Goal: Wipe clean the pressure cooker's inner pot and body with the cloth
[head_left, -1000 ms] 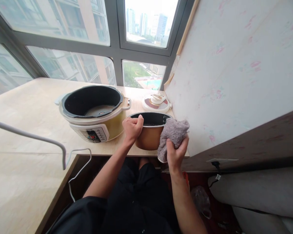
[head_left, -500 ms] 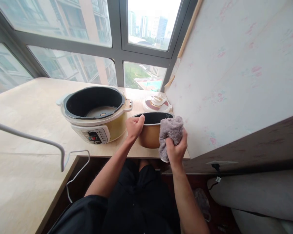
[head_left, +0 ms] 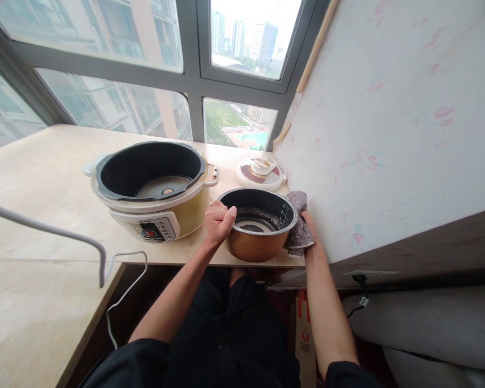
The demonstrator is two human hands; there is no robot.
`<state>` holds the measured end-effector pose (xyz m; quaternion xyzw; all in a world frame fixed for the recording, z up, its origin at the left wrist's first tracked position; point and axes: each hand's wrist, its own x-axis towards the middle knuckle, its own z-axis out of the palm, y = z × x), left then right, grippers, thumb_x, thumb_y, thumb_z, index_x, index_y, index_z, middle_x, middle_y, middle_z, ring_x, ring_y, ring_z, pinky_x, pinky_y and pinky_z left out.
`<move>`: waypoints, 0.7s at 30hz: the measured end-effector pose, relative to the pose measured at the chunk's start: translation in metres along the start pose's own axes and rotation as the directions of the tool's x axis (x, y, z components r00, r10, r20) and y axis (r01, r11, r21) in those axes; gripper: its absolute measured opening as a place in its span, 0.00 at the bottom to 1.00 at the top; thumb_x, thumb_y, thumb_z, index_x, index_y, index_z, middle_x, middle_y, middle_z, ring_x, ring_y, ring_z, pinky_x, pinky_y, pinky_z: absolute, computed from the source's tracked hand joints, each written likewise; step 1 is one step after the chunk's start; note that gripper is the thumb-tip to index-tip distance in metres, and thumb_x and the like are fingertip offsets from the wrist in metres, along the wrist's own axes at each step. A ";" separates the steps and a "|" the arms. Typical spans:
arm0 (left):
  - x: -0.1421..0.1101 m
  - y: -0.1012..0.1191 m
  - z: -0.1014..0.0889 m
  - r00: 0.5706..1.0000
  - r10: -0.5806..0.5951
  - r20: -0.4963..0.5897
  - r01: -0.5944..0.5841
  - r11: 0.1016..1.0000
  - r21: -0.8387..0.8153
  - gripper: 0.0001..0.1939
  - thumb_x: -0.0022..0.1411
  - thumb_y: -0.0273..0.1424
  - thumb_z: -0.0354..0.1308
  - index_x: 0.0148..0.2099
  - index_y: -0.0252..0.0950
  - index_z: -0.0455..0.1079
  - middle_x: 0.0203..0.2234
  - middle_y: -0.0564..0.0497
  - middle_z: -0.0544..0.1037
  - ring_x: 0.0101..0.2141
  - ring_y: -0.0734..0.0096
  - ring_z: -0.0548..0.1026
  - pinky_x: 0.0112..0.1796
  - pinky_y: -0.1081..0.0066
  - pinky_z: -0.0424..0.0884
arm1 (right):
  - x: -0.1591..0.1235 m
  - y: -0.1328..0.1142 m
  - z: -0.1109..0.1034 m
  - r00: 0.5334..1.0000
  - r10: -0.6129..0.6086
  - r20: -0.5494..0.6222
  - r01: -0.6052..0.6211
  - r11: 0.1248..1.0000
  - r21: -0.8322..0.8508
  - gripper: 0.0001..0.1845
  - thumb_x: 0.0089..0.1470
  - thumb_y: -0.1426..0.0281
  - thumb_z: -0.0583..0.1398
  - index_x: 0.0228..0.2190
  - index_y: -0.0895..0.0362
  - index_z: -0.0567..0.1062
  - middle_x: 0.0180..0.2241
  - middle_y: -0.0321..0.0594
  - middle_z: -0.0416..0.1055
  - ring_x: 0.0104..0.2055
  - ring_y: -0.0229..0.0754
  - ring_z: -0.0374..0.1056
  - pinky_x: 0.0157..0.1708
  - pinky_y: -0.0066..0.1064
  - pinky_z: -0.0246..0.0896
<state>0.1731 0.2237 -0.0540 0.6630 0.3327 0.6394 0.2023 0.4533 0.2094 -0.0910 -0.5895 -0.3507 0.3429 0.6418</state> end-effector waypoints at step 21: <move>-0.017 -0.028 -0.011 0.896 0.390 0.212 -0.397 0.918 -0.010 0.28 0.70 0.31 0.44 0.16 0.35 0.45 0.09 0.55 0.53 0.16 0.75 0.51 0.29 0.63 0.58 | -0.059 -0.008 -0.009 0.978 0.193 -0.078 -0.190 0.981 0.043 0.41 0.30 0.57 0.75 0.47 0.59 0.75 0.38 0.43 0.78 0.37 0.51 0.74 0.40 0.45 0.71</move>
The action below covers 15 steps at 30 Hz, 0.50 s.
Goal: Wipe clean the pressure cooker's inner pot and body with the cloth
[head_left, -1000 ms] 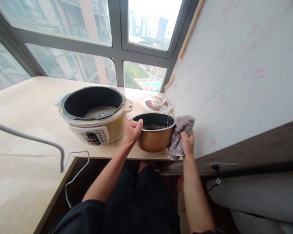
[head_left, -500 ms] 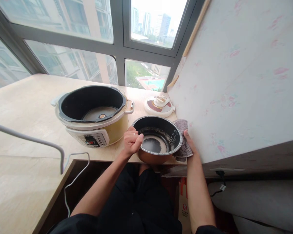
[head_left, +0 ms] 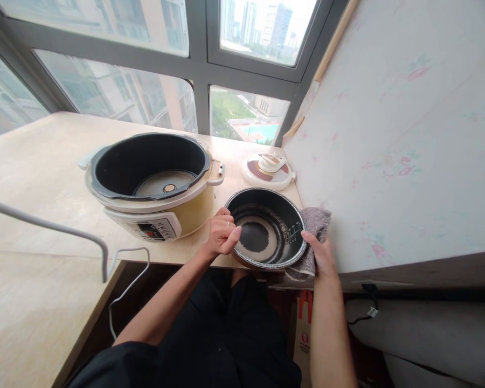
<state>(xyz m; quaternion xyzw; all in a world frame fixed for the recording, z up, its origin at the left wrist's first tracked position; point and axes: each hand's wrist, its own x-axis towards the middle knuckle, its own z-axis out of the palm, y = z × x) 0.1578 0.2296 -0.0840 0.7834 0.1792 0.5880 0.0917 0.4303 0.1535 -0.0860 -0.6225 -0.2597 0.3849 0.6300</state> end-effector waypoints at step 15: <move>0.023 0.076 -0.009 0.932 -0.160 0.324 0.041 0.938 0.344 0.14 0.69 0.32 0.56 0.54 0.35 0.72 0.48 0.43 0.80 0.50 0.60 0.77 0.53 0.60 0.71 | -0.042 0.013 0.032 0.956 -0.073 -0.285 0.109 0.988 0.111 0.37 0.39 0.56 0.73 0.49 0.58 0.73 0.46 0.45 0.76 0.46 0.49 0.74 0.52 0.45 0.68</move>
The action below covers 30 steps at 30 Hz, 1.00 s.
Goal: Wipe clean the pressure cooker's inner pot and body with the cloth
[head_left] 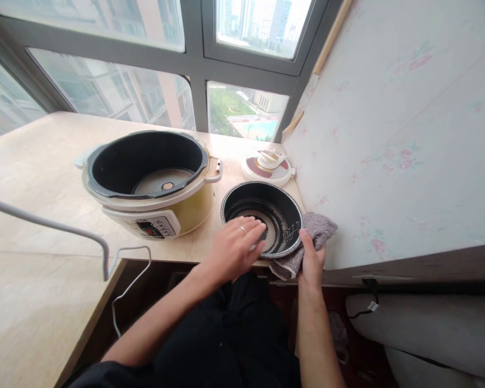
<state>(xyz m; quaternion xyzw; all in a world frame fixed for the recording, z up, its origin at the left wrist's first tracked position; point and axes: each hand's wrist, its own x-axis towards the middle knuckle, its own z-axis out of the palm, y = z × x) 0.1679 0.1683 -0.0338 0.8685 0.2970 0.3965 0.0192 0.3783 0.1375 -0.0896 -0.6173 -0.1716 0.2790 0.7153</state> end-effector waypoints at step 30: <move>-0.002 -0.025 -0.010 0.916 -0.343 -0.207 0.223 0.866 -0.448 0.11 0.62 0.36 0.62 0.32 0.36 0.81 0.22 0.51 0.80 0.22 0.73 0.72 0.28 0.71 0.65 | -0.039 -0.069 0.006 0.714 -0.531 0.456 0.668 0.712 -0.216 0.29 0.47 0.61 0.69 0.49 0.57 0.73 0.45 0.46 0.76 0.46 0.52 0.74 0.49 0.45 0.70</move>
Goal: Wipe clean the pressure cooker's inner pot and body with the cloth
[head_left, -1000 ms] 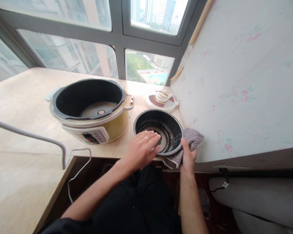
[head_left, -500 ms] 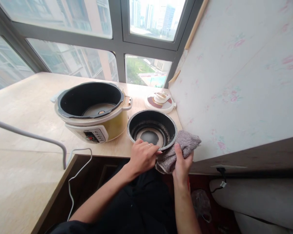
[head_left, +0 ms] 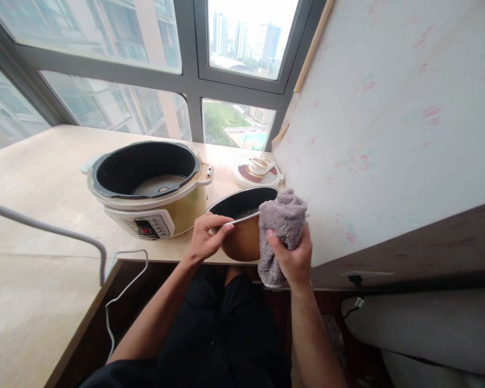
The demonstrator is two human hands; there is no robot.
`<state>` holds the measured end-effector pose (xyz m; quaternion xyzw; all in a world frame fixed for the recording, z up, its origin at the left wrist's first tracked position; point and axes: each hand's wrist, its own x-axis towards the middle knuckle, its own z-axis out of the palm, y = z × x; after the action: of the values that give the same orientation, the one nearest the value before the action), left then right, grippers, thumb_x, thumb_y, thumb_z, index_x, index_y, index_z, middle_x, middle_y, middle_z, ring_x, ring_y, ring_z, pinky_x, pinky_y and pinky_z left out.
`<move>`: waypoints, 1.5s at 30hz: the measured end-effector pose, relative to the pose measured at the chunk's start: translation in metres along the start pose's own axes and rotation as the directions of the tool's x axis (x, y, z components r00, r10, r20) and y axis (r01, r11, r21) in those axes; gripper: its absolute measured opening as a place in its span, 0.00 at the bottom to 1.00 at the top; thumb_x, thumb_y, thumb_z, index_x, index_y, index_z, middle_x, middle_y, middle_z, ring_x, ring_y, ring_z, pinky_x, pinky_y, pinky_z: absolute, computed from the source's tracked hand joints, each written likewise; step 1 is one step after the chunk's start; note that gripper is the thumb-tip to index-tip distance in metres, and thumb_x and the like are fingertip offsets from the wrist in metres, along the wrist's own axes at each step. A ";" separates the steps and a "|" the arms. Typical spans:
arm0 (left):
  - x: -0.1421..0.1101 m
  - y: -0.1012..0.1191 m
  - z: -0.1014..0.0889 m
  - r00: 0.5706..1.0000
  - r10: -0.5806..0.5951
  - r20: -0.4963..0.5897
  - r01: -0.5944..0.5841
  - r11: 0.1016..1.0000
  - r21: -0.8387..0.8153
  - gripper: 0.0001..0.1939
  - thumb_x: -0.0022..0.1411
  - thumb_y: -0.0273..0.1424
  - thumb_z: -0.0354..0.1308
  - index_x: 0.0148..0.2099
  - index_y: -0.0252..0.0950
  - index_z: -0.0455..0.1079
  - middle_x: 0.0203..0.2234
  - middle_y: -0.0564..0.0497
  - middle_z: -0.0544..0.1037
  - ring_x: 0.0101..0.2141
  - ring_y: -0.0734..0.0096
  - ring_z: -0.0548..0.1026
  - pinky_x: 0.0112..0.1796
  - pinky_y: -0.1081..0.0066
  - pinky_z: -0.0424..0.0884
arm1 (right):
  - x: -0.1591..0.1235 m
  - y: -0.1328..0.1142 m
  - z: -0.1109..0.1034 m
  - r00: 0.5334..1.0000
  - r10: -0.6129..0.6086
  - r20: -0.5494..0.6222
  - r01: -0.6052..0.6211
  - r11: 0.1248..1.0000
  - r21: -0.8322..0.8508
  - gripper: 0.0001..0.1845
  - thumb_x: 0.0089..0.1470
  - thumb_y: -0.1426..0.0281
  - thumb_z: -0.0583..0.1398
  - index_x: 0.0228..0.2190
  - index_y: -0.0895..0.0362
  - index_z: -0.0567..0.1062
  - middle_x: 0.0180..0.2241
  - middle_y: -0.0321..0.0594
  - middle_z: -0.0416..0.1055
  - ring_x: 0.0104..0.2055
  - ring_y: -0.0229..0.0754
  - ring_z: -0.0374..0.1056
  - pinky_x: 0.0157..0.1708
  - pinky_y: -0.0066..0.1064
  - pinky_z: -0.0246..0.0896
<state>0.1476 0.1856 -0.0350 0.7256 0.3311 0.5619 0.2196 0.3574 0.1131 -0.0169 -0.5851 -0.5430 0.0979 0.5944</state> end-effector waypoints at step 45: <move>0.029 -0.036 0.001 0.963 -0.080 0.258 0.147 0.956 -0.254 0.23 0.63 0.51 0.59 0.33 0.35 0.80 0.21 0.51 0.70 0.28 0.70 0.65 0.38 0.65 0.60 | 0.046 0.038 -0.020 0.980 -0.003 0.197 -0.039 0.977 0.210 0.19 0.45 0.63 0.68 0.39 0.57 0.75 0.35 0.41 0.77 0.36 0.46 0.73 0.37 0.37 0.71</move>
<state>0.1450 0.2314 -0.0402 0.7322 0.2630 0.4942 0.3879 0.4101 0.1474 -0.0175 -0.5105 -0.5799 0.2180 0.5962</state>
